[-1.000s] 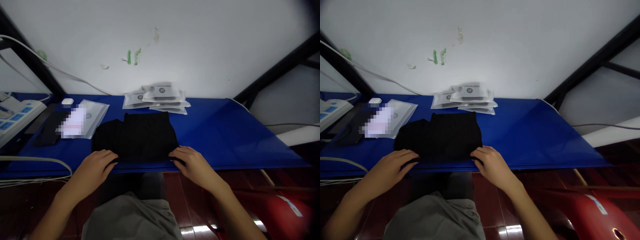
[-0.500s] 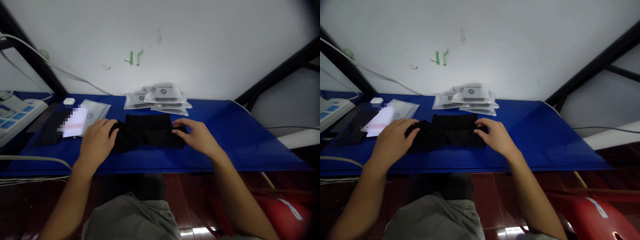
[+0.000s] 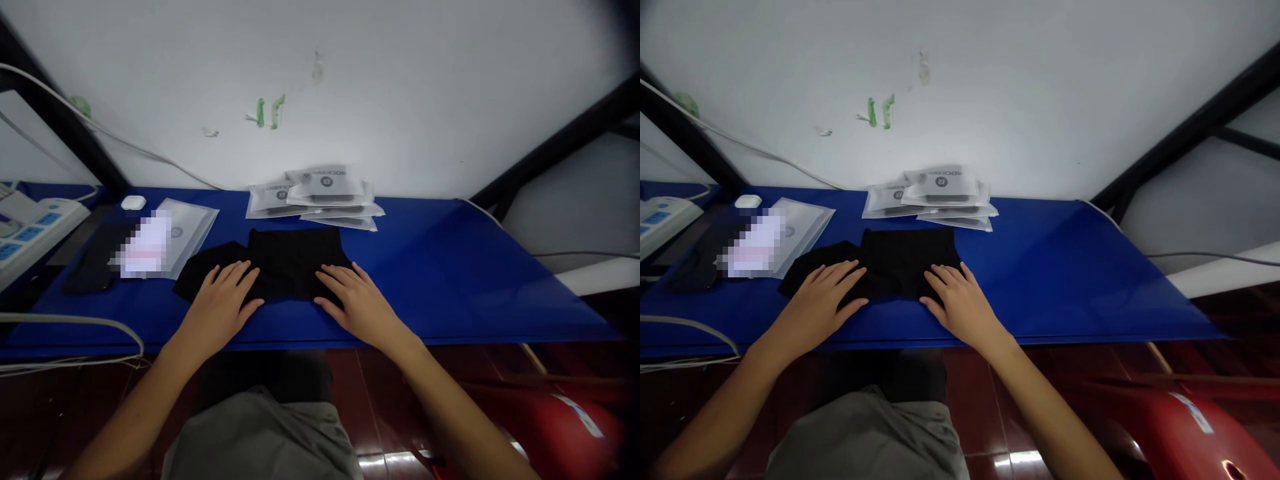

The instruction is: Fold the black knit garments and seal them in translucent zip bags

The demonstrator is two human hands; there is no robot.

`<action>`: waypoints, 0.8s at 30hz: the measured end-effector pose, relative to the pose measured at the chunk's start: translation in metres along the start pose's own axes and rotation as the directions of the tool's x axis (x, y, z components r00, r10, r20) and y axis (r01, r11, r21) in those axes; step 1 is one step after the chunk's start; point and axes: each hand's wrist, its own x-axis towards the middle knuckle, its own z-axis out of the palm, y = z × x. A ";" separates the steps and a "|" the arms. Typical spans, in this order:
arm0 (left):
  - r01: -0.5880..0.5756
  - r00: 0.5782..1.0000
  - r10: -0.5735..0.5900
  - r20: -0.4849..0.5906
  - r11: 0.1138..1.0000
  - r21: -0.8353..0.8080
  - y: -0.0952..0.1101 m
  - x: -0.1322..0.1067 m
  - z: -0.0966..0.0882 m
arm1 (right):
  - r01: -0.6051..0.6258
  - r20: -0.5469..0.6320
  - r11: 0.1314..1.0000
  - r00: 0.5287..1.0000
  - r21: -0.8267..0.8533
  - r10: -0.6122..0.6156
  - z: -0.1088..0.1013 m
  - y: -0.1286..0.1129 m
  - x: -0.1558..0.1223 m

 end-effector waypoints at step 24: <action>0.181 0.979 -0.183 -0.090 0.983 -0.030 -0.016 0.030 -0.035 | -0.238 -0.008 0.922 0.968 0.306 0.252 -0.023 0.047 0.029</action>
